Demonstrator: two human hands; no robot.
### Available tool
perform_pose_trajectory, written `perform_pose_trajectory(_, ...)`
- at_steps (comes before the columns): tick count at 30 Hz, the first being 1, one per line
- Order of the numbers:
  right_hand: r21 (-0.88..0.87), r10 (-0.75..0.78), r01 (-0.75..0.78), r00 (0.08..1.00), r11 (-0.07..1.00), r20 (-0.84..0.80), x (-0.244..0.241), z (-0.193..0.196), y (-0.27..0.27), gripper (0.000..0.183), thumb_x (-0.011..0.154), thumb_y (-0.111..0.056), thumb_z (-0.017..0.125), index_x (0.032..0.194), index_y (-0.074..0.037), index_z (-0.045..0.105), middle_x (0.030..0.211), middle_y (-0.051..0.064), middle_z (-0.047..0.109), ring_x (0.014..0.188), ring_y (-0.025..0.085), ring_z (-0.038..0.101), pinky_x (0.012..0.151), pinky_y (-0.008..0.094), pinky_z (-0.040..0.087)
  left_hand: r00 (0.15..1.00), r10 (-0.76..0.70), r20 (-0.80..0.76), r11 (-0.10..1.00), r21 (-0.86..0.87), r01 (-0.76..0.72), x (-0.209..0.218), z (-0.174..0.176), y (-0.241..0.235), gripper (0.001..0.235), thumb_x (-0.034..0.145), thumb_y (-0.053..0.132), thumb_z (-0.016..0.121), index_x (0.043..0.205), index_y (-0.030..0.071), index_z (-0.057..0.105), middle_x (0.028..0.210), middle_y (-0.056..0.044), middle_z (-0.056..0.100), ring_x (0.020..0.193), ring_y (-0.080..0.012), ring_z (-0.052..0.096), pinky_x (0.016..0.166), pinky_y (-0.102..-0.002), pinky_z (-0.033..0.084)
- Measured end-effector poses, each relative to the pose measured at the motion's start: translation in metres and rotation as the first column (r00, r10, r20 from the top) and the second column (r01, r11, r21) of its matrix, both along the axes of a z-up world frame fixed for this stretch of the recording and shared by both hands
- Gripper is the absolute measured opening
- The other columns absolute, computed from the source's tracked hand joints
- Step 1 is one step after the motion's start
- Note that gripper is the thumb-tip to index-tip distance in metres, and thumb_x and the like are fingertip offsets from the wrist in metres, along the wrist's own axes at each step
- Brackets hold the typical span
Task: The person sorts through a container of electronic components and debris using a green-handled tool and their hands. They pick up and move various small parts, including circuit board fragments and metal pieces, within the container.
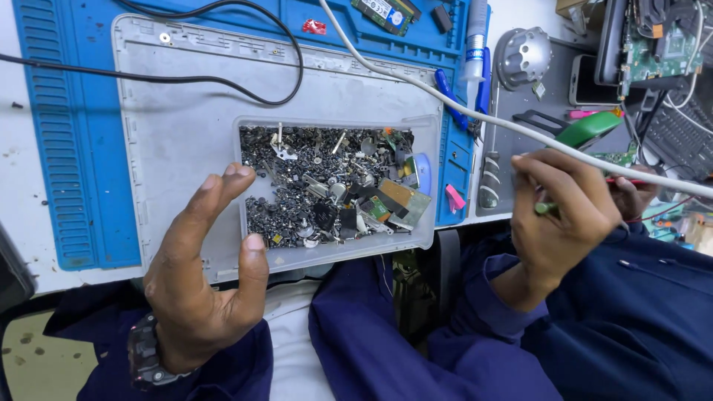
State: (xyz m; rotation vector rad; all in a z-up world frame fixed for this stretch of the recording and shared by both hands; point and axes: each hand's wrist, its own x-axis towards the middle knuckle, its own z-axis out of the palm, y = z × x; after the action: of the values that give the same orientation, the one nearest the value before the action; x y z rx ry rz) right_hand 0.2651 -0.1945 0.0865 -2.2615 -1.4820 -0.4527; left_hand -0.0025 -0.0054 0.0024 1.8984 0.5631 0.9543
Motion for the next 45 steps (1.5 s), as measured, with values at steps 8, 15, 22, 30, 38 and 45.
perform_pose_trajectory(8,-0.29,-0.081,0.042,0.989,0.956,-0.122,0.033,-0.038,-0.007,0.019,0.089,0.017,0.07,0.093,-0.001,0.075,0.095,0.009,0.072,0.085,0.024,0.068,0.073,0.034,0.048,1.0,-0.003,0.014,1.0,0.014,0.003,-0.001,-0.001,0.002,0.047,0.102,-0.004,0.057,0.145,-0.01,0.037,0.137,-0.034,0.065,0.132,-0.0449,0.069,0.118,-0.048,0.057)
perform_pose_trajectory(15,-0.343,-0.128,0.034,0.958,0.939,-0.256,0.043,-0.055,-0.004,0.02,0.086,0.015,0.072,0.095,-0.002,0.077,0.097,0.009,0.069,0.081,0.022,0.064,0.066,0.033,0.047,1.0,-0.004,0.016,1.0,-0.023,0.004,0.0,-0.001,0.0,0.047,0.102,-0.002,0.057,0.144,-0.011,0.037,0.135,-0.036,0.066,0.131,-0.0473,0.07,0.118,-0.049,0.057)
perform_pose_trajectory(22,-0.362,-0.158,0.053,0.951,0.931,-0.267,0.049,-0.057,-0.008,0.028,0.082,0.015,0.075,0.101,-0.005,0.067,0.101,0.008,0.073,0.081,0.022,0.066,0.076,0.036,0.051,1.0,0.026,-0.003,0.998,-0.053,-0.026,0.001,0.001,-0.004,0.047,0.103,-0.003,0.057,0.145,-0.011,0.037,0.134,-0.035,0.067,0.13,-0.0477,0.071,0.119,-0.05,0.057)
perform_pose_trajectory(30,-0.353,-0.131,0.055,0.972,0.934,-0.195,0.047,-0.052,-0.011,0.011,0.092,0.01,0.077,0.099,0.002,0.074,0.094,0.011,0.068,0.081,0.025,0.064,0.069,0.035,0.047,1.0,0.025,0.002,0.997,-0.074,-0.025,0.0,-0.001,-0.005,0.049,0.103,-0.002,0.058,0.145,-0.01,0.037,0.134,-0.037,0.066,0.132,-0.0479,0.07,0.121,-0.051,0.056)
perform_pose_trajectory(38,-0.436,-0.169,0.132,0.985,0.89,-0.047,0.05,-0.068,-0.014,0.003,0.096,-0.004,0.073,0.094,-0.006,0.073,0.088,0.007,0.066,0.076,0.026,0.063,0.061,0.039,0.044,1.0,0.03,0.004,0.997,-0.073,-0.03,0.0,-0.001,-0.005,0.047,0.103,-0.001,0.057,0.145,-0.011,0.037,0.134,-0.036,0.066,0.131,-0.0481,0.071,0.12,-0.051,0.057)
perform_pose_trajectory(45,-0.504,-0.157,0.081,0.981,0.86,-0.111,0.05,-0.063,-0.015,0.003,0.099,-0.005,0.068,0.099,-0.008,0.069,0.094,0.005,0.068,0.076,0.025,0.063,0.061,0.04,0.043,0.999,0.037,0.006,0.997,-0.071,-0.037,0.001,0.0,-0.005,0.046,0.103,-0.001,0.057,0.144,-0.011,0.038,0.133,-0.035,0.066,0.13,-0.0481,0.071,0.12,-0.051,0.058)
